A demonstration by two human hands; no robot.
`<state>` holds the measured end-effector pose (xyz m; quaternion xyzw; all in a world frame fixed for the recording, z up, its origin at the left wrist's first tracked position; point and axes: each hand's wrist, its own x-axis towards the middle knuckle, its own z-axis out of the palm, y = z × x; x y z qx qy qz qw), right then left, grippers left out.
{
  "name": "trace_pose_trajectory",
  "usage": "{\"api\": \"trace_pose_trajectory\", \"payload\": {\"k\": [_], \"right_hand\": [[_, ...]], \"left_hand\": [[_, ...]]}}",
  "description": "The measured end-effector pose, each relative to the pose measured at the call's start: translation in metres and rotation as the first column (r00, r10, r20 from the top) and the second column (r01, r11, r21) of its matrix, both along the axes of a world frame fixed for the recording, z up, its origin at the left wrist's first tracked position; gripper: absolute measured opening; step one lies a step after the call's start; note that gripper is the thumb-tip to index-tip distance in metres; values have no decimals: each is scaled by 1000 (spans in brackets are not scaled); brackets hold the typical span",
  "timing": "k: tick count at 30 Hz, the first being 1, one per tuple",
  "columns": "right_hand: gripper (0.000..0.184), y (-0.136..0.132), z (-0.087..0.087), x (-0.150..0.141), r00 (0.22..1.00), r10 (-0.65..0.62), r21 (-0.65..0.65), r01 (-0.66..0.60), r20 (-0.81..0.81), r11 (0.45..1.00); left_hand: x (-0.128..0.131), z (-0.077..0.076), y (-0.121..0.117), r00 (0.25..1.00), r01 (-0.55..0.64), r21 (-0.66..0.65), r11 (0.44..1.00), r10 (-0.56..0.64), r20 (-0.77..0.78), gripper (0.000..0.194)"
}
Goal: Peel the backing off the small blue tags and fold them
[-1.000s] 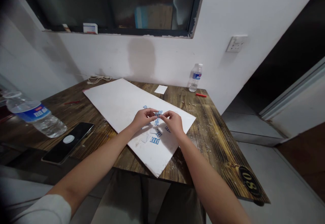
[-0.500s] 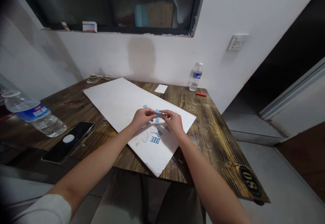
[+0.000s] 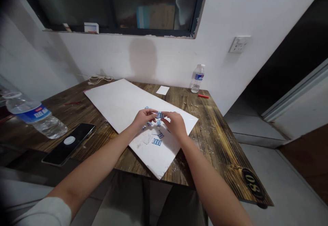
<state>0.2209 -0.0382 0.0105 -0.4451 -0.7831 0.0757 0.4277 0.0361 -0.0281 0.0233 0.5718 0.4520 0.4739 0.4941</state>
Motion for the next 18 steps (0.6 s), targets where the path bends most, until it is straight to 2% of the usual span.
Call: {"api": "trace_pose_trajectory", "payload": {"k": [3,6,11,18], "right_hand": [[27,1,-3,1,999,-11,37,10,36,999],[26,2,-4,2,998,-28,43,25,62,999],[26,4,-4,3,996,-50,44,47,75,998],[25,4,-3,3,996,-11,32,8,94,999]], "left_hand": [[0,1,-2,999,44,20,999,-43,-15,38],[0,1,-3,997,59,54,997,-56,-62,32],[-1,-2,-2,983,61,116,991,-40,-177,33],[-1,-6,0,980,16,147,989,14,-201,26]]}}
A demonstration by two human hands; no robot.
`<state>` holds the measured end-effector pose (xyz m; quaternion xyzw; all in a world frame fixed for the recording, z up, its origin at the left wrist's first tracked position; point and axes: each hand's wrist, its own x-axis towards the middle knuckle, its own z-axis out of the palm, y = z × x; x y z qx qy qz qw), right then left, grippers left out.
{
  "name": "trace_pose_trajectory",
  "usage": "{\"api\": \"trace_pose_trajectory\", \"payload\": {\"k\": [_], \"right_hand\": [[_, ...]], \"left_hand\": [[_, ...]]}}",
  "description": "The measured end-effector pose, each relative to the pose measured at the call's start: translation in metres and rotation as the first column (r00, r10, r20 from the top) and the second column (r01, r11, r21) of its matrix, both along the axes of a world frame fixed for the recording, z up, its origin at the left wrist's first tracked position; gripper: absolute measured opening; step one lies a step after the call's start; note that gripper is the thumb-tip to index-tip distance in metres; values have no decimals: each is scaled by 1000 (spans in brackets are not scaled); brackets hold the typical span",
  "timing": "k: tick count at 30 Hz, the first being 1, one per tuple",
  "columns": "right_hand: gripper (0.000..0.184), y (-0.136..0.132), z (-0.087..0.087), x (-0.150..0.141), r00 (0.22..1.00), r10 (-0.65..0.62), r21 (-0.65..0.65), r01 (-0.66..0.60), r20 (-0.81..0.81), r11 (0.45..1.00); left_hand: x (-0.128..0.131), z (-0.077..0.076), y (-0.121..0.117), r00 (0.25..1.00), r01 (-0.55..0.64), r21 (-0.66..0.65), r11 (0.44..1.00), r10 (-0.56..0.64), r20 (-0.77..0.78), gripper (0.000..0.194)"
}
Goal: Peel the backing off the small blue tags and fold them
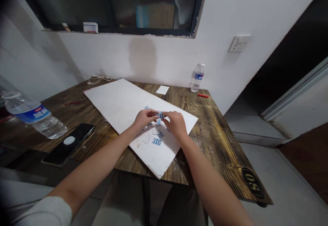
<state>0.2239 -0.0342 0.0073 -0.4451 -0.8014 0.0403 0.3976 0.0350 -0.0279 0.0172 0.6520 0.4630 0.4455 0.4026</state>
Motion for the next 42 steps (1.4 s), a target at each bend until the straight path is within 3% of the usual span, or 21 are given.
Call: {"api": "trace_pose_trajectory", "payload": {"k": [6,9,14,22,28,31,34,38,42], "right_hand": [[34,1,9,9,1000,25,-150,-25,-7,988],[28,5,12,22,998,25,-239,-10,61,971],[30,8,9,37,957,182,-355,-93,227,930],[23,6,16,30,920,194,-481,-7,339,877],[2,0,24,25,981,167,-489,-97,101,867],[18,-3,23,15,990,91,-448,-130,-109,884],[27,-3,17,4,941,-11,-438,-147,-337,887],[32,0,7,-2,908,-121,-406,-57,-401,912],[33,3,1,-3,885,-151,-374,-28,-441,927]], "left_hand": [[-1,-6,6,997,-57,26,998,56,49,22],[-2,-9,9,994,-89,18,996,88,59,22],[-3,-11,11,990,-111,-17,994,112,90,20],[-4,-13,13,988,-123,-14,992,124,96,19],[-2,-10,10,990,-106,-38,994,109,93,19],[0,-6,7,992,-87,-57,995,91,85,19],[1,-3,5,996,-43,-72,997,48,80,18],[2,-2,3,995,8,-75,997,-1,98,20],[1,0,1,992,58,-84,995,-48,118,23]]}}
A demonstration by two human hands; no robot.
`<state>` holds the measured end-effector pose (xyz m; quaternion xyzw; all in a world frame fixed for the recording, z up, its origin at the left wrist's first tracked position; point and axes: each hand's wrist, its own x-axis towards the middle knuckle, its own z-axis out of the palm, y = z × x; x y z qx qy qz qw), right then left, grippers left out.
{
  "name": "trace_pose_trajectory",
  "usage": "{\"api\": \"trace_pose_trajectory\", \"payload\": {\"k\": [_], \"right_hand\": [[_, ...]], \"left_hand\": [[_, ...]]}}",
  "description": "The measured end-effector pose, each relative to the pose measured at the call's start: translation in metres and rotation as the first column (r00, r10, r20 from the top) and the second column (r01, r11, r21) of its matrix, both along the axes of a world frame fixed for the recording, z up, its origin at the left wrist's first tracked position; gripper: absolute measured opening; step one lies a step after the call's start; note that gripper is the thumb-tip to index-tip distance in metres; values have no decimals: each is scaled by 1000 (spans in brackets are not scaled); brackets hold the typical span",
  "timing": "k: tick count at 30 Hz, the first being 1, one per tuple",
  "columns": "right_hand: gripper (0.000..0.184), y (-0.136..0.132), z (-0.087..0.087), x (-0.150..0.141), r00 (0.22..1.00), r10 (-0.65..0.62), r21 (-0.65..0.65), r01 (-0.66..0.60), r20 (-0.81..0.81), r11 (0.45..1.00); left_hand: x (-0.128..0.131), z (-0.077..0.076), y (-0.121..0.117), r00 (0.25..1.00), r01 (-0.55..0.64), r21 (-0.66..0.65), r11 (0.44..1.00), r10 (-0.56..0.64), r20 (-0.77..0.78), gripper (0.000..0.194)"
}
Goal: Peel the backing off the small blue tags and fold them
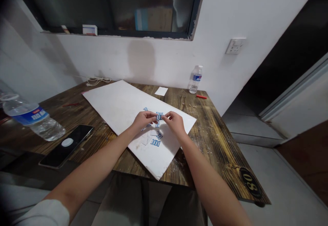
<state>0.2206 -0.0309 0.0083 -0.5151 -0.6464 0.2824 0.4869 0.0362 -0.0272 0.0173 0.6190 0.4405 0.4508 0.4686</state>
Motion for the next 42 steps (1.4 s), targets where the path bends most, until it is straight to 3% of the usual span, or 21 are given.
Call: {"api": "trace_pose_trajectory", "payload": {"k": [12,21,24,27,29,33,37,42], "right_hand": [[45,1,-3,-5,955,115,-10,-122,-273,992],[31,-1,-5,-7,974,120,58,-111,-190,992],[32,0,-7,-6,992,96,55,-91,-84,994],[29,-2,-9,-7,986,58,53,-67,157,996],[25,-5,-10,-8,928,63,75,-97,366,992],[33,-11,-10,-13,737,24,104,-127,675,986],[40,-15,-9,-14,622,8,84,-118,783,989],[34,-14,-10,-15,645,32,42,-99,764,994]], "left_hand": [[1,2,0,999,49,-13,999,-49,11,23],[-1,-5,4,999,-26,-8,1000,25,-24,26],[-2,-8,7,995,-98,4,995,98,-17,21],[-4,-10,10,983,-179,72,981,181,-30,20],[-6,-11,12,973,-220,118,968,227,-47,20],[-8,-15,13,965,-239,148,960,251,-71,19],[-7,-18,13,956,-253,172,952,273,-110,18],[-8,-20,13,947,-261,198,945,291,-139,17]]}}
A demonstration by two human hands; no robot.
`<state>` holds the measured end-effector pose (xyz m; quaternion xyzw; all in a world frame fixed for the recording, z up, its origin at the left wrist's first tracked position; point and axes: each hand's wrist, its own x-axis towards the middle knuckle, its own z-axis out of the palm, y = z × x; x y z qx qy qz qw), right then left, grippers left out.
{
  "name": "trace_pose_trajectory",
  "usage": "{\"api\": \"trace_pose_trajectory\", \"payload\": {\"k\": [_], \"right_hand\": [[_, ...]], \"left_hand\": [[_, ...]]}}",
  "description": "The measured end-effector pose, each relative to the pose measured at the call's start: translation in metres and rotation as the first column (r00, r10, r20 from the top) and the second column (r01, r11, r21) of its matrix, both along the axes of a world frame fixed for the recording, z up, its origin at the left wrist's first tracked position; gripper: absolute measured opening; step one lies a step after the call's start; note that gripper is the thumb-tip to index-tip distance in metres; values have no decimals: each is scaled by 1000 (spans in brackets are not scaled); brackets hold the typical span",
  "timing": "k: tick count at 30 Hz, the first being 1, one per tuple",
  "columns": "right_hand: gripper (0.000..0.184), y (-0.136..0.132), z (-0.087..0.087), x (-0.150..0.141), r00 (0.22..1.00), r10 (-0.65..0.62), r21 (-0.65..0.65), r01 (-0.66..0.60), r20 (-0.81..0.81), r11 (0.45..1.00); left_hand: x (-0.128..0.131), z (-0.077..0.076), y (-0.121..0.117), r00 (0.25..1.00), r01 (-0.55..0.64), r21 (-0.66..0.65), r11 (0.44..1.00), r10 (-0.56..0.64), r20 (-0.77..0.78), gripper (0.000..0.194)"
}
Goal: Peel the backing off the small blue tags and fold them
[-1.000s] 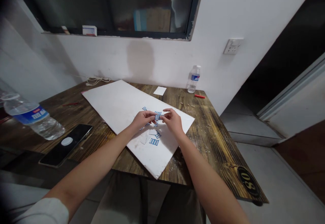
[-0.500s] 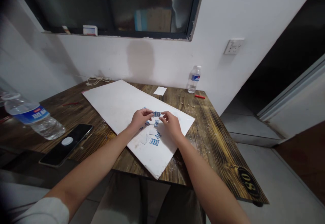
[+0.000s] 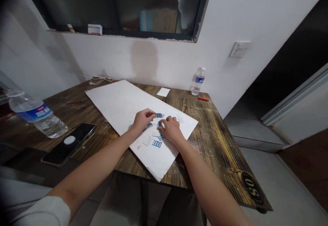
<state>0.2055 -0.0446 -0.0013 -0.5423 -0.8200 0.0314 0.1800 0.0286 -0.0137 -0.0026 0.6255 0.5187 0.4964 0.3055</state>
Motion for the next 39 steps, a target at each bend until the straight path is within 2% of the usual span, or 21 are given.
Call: {"api": "trace_pose_trajectory", "payload": {"k": [11,22,24,27,29,31,36,39], "right_hand": [[40,3,-5,-1,1000,-24,-62,23,-19,998],[32,4,0,-1,969,-111,-186,70,-222,980],[28,4,1,0,955,-111,-174,64,-275,983],[11,5,3,1,926,-75,-130,28,-371,991],[7,6,4,2,884,-38,-117,-19,-466,993],[14,7,5,3,814,-31,-122,-49,-581,991],[29,10,4,4,536,-47,-123,-107,-843,987],[33,13,2,4,399,-53,-110,-123,-916,986]], "left_hand": [[-2,2,-1,999,-21,6,1000,21,-26,16],[-2,5,-4,999,-32,-7,999,32,-28,15],[-2,6,-4,999,-30,-8,1000,30,-31,15],[-1,8,-5,999,-31,-9,999,31,-33,14],[-1,9,-5,999,-30,-16,999,29,-24,13],[0,10,-5,1000,-28,-35,999,28,-4,13],[3,12,-6,995,30,-119,992,-18,103,12],[5,16,-9,981,92,-175,980,-59,187,15]]}}
